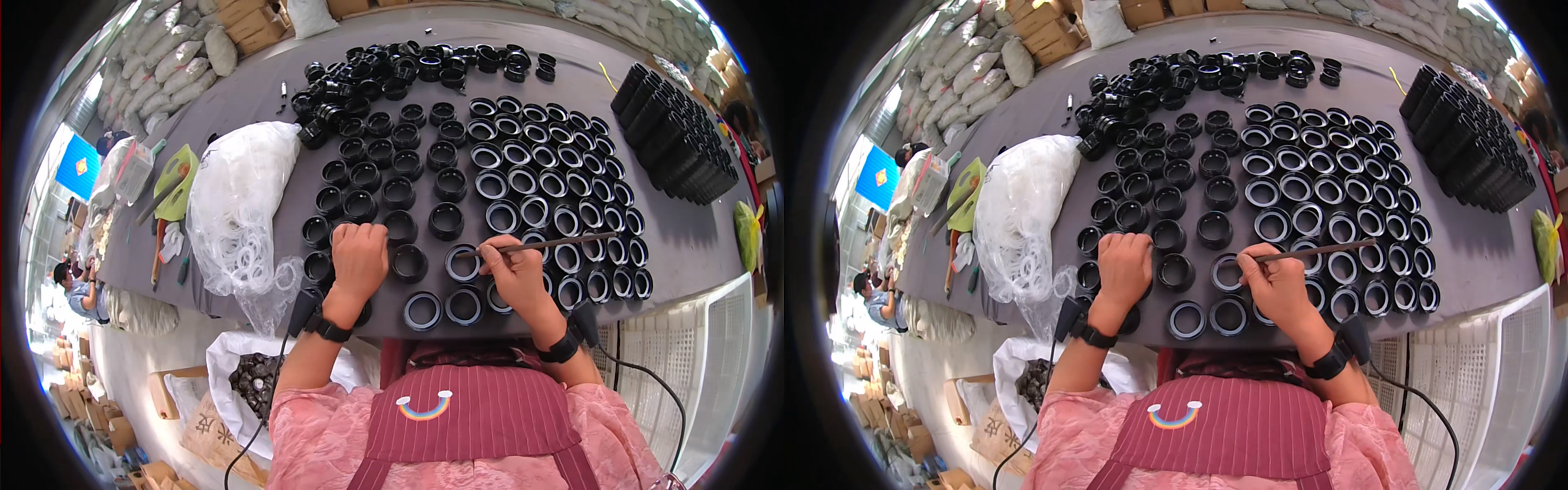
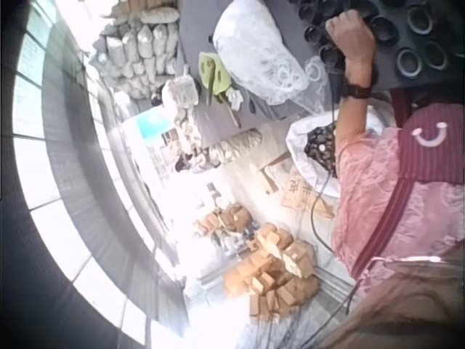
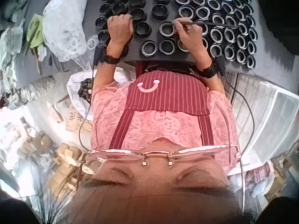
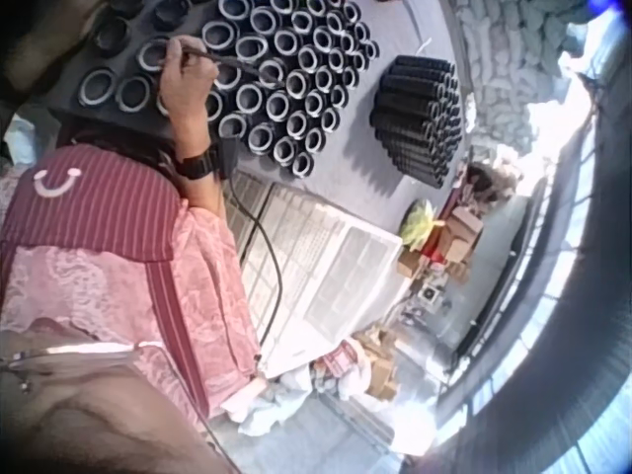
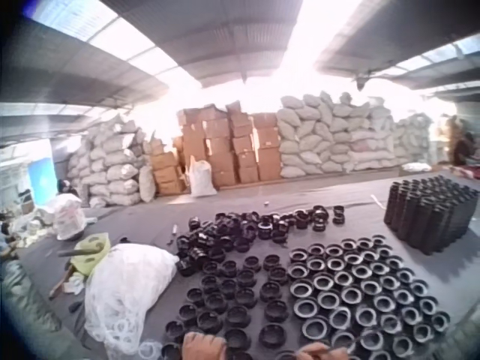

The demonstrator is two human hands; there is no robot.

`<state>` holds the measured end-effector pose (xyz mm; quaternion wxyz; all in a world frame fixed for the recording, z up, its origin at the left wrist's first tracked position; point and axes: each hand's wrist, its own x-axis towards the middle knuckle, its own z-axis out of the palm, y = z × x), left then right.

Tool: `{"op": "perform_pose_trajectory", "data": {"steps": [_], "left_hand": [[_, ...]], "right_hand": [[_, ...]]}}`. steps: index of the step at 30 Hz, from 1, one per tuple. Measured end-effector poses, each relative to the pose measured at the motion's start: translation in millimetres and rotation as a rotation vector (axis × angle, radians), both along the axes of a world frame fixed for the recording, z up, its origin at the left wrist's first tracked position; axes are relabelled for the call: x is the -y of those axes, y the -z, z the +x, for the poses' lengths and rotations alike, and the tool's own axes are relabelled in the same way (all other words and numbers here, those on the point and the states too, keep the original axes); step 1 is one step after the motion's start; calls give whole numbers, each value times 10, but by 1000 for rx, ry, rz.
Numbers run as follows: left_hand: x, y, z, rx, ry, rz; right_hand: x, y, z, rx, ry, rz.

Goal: The worker is using a thin wooden stick to process or inspect small black circular plastic seals on a workbench.

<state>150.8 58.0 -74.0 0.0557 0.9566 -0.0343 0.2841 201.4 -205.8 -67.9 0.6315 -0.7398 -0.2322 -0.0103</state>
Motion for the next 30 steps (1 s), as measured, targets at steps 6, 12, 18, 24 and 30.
{"op": "perform_pose_trajectory", "data": {"steps": [6,12,18,24,30], "left_hand": [[493,-3,-65,-161,443,-218],[598,87,10,-241,431,-114],[597,99,43,-270,456,-100],[586,78,68,-267,496,-95],[577,95,77,-244,523,-135]], "right_hand": [[24,132,-113,-26,-28,-104],[17,151,-140,-54,-28,-137],[60,65,-75,-105,-68,-178],[105,-128,70,-93,-69,-336],[67,-171,117,-85,-55,-383]]}}
